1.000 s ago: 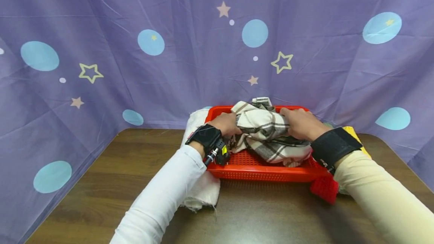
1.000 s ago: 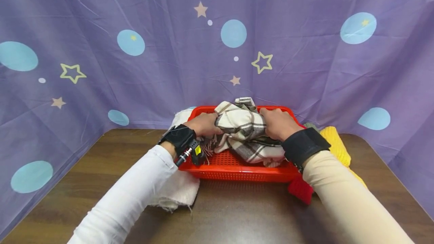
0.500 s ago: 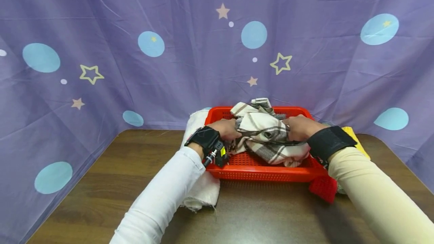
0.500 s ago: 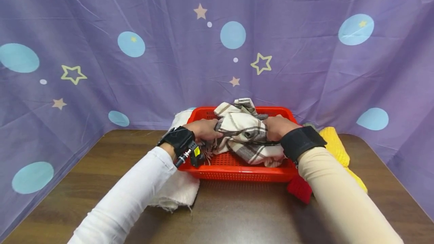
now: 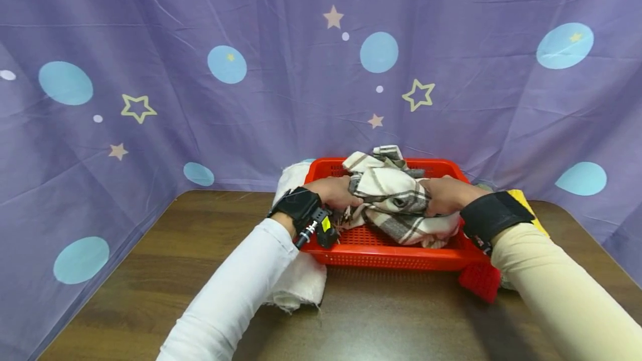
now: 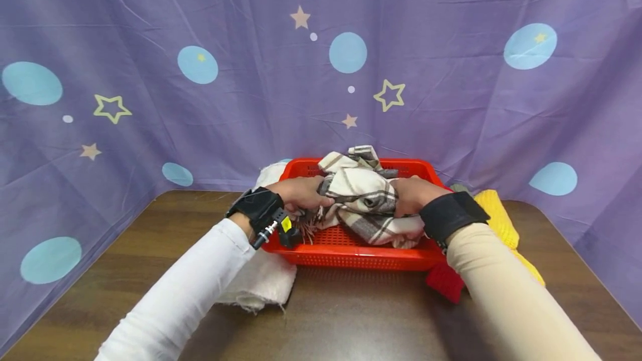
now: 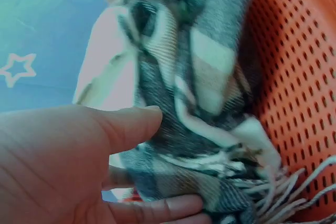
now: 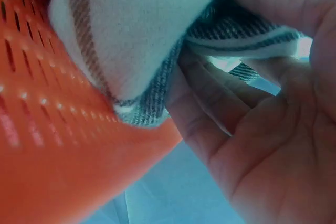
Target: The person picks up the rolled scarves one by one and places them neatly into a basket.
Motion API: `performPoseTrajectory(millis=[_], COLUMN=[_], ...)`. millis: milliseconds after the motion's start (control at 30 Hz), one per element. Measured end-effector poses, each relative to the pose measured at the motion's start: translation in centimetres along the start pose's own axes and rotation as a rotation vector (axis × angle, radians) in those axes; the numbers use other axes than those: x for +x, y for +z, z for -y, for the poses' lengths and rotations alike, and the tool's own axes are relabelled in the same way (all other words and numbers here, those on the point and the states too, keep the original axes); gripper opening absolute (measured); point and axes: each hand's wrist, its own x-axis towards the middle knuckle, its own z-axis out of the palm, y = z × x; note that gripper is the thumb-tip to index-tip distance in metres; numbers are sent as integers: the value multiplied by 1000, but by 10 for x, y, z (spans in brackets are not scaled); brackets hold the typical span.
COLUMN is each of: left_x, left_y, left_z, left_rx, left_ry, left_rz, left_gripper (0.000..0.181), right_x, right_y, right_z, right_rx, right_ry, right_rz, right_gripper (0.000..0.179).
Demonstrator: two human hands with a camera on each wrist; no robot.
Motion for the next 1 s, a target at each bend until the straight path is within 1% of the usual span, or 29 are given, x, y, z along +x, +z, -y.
performPoseTrajectory(millis=[67, 167, 200, 233, 300, 367, 467, 567, 667, 733, 867, 1000], left_x=[-5, -16, -20, -24, -33, -42, -53, -61, -67, -68, -69, -68], left_y=[-2, -3, -2, 0, 5, 12, 26, 42, 57, 64, 72, 77], left_z=[1, 4, 6, 7, 12, 17, 26, 33, 37, 38, 38, 37], left_rx=[-46, -39, -43, -39, -4, -12, 9, 24, 7, -13, -44, -22], left_ry=[11, 70, 91, 116, 152, 161, 166, 157, 145, 146, 146, 125], left_rz=[-4, -75, -105, -138, -215, -269, -337, -370, -388, -411, -466, -500], left_gripper=[76, 79, 80, 81, 83, 85, 87, 86, 86, 86, 85, 85], right_x=[-4, -13, -16, -20, -28, -37, -51, -65, -78, -86, -94, -95], right_y=[0, -4, -5, -7, -9, -10, -5, 5, 20, 31, 53, 70], right_z=[-2, -4, -5, -5, -6, -6, -4, -1, 2, 2, -2, -5], right_rx=[44, 117, 133, 136, 134, 103, 61, 24, -5, -14, -1, 14], right_ry=[-1, -18, -34, -48, -75, -93, -85, -70, -40, -23, 20, 41], right_rz=[-4, -13, -19, -25, -46, -91, -182, -271, -336, -382, -453, -499], right_gripper=[62, 76, 78, 80, 81, 80, 78, 74, 77, 80, 87, 88])
